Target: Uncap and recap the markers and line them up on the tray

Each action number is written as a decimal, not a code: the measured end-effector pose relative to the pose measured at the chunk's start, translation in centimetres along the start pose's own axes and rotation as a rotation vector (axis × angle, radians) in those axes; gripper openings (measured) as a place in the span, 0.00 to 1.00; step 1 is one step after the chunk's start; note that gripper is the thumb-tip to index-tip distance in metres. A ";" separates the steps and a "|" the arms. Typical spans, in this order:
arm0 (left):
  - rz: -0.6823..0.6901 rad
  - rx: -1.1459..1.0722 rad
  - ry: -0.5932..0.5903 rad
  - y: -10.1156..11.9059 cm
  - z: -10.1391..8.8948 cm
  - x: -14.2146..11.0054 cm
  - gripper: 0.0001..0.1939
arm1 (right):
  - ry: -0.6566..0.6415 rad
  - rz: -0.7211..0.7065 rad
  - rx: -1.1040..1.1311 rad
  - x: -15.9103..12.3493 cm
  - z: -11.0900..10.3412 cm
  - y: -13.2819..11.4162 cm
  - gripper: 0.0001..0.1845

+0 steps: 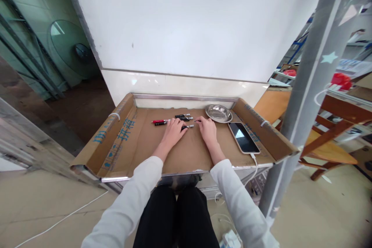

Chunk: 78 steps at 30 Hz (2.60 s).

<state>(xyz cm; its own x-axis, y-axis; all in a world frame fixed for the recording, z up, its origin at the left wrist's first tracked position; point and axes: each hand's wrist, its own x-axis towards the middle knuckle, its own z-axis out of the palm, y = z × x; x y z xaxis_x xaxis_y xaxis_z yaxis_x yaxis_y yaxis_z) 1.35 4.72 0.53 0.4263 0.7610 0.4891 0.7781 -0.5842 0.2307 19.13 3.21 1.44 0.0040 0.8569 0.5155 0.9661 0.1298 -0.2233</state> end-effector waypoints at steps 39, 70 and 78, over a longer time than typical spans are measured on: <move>-0.490 0.087 0.158 -1.3 -1.6 -2.1 0.09 | -0.111 -0.170 -0.013 0.1 2.0 -0.7 0.22; -0.139 0.194 0.077 -0.2 0.4 0.5 0.08 | -0.059 -0.190 -0.079 0.3 1.5 -1.2 0.10; -0.073 0.169 0.049 -0.2 0.2 0.5 0.06 | -0.088 -0.232 -0.052 0.4 1.4 -1.2 0.10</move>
<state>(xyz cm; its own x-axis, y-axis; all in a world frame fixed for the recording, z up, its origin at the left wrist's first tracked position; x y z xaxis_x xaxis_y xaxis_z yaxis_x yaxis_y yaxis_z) 1.53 5.30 0.56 0.3457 0.7825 0.5178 0.8745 -0.4687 0.1245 17.57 4.11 0.75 -0.2401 0.8474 0.4735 0.9504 0.3046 -0.0634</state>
